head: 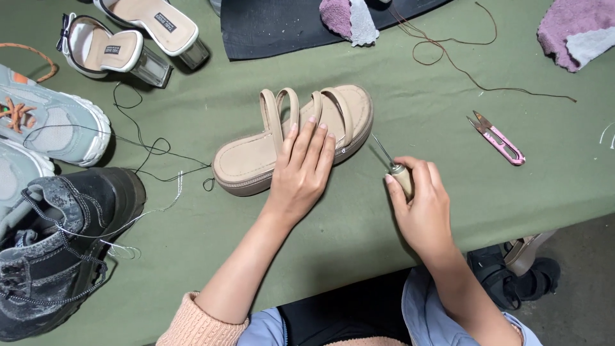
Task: The person uses a stitching awl to pierce holes along the edge of a beige platform sandal and pulls a white thread through to secure the sole. They repeatedly push the tool into the material and pull the thread tight to complete the stitching.
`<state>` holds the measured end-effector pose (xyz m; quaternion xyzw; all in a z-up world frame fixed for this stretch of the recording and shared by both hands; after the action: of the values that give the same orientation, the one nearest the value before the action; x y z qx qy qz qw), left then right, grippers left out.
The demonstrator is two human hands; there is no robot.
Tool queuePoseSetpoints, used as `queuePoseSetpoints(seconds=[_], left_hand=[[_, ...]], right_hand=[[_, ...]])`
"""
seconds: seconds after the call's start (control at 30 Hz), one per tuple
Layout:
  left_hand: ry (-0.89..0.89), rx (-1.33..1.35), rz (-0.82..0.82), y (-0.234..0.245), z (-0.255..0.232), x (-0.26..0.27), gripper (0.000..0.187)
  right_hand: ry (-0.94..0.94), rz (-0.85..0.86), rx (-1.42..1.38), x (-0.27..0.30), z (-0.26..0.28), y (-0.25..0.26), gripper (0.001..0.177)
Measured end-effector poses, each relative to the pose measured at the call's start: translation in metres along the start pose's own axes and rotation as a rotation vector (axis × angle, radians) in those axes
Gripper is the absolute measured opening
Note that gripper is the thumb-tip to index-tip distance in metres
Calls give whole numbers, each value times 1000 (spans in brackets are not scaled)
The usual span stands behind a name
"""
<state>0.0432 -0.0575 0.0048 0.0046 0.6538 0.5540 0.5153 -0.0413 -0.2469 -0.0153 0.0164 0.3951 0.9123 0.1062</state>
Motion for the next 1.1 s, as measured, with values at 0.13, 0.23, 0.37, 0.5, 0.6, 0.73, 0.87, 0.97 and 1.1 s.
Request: queuePoseSetpoints(seconds=[0.13,0.23,0.37,0.5,0.6,0.73,0.87,0.97,1.1], left_hand=[[-1,-88,24,-5,2,0,15],[-27,-109,49,-1,5,-4,19],[-104,-105,80,8,16,-1,23],[-188,-118,76,12,23,9,28],[-185,-116,37,5,24,13,31],[-183,-104,29,2,27,15,31],[-183,-100,42,0,28,15,30],[-173,-95,45,0,27,15,30],[-158,-91,47,-1,26,14,29]], right_hand=[[-35,49,-39,-1,8,5,23],[-102,79,-117,-2,9,9,33],[45,86,-98,1,12,11,30],[110,40,-151,7,10,4,22],[127,41,-186,6,10,2,21],[134,56,-87,0,17,-5,21],[188,43,-125,-2,25,-5,21],[184,63,-121,-1,26,-1,23],[198,61,-76,-2,29,6,21]])
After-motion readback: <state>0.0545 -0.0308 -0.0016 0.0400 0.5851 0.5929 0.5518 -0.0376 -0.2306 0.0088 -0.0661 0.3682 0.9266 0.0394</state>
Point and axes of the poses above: each hand's wrist, its own x-axis away from the middle knuckle, its own y-axis out of the back of the hand, z = x × y, the point moved 4 cm from there along -x, towards the middle knuckle, and after that the axes turned 8 degrees about z, right-handed, at the moved point
